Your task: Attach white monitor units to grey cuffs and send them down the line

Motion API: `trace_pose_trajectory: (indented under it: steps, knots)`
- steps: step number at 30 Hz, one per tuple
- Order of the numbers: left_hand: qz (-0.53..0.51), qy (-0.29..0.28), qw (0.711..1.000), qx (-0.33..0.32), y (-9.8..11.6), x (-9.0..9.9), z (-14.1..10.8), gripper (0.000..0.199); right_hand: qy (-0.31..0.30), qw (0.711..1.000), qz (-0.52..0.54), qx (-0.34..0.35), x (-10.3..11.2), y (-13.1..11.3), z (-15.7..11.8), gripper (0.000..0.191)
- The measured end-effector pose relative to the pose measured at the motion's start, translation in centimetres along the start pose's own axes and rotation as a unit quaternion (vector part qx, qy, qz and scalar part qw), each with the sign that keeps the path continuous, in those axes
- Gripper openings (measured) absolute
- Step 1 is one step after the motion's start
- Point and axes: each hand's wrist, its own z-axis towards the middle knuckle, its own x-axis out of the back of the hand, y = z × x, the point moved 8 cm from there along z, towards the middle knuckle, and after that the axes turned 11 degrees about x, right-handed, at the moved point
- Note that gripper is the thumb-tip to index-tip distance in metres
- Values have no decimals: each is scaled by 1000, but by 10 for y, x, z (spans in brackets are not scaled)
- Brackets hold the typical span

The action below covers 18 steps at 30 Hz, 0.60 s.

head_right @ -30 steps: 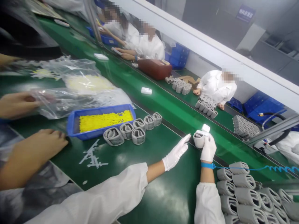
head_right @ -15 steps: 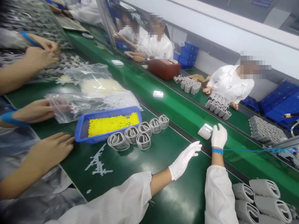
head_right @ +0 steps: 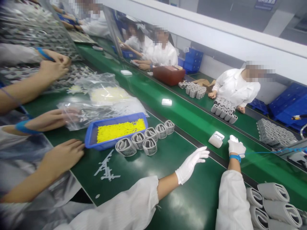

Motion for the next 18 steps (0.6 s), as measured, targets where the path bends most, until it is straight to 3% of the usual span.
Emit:
trace_pose_trajectory:
  steps: [6,10,13,15,18]
  knots:
    - [-27,-13,999,13,-1,1,6,76,50,998,37,4,41,0,-25,49]
    - [-73,-13,997,22,3,5,9,79,90,993,53,54,62,-39,-75,49]
    - [-80,22,996,-14,12,14,10,78,86,984,82,132,54,-77,-126,44]
    - [-54,51,996,-53,20,21,9,75,50,973,109,195,38,-96,-160,43]
    - [32,74,990,-120,30,24,6,66,-15,960,126,249,14,-104,-197,38]
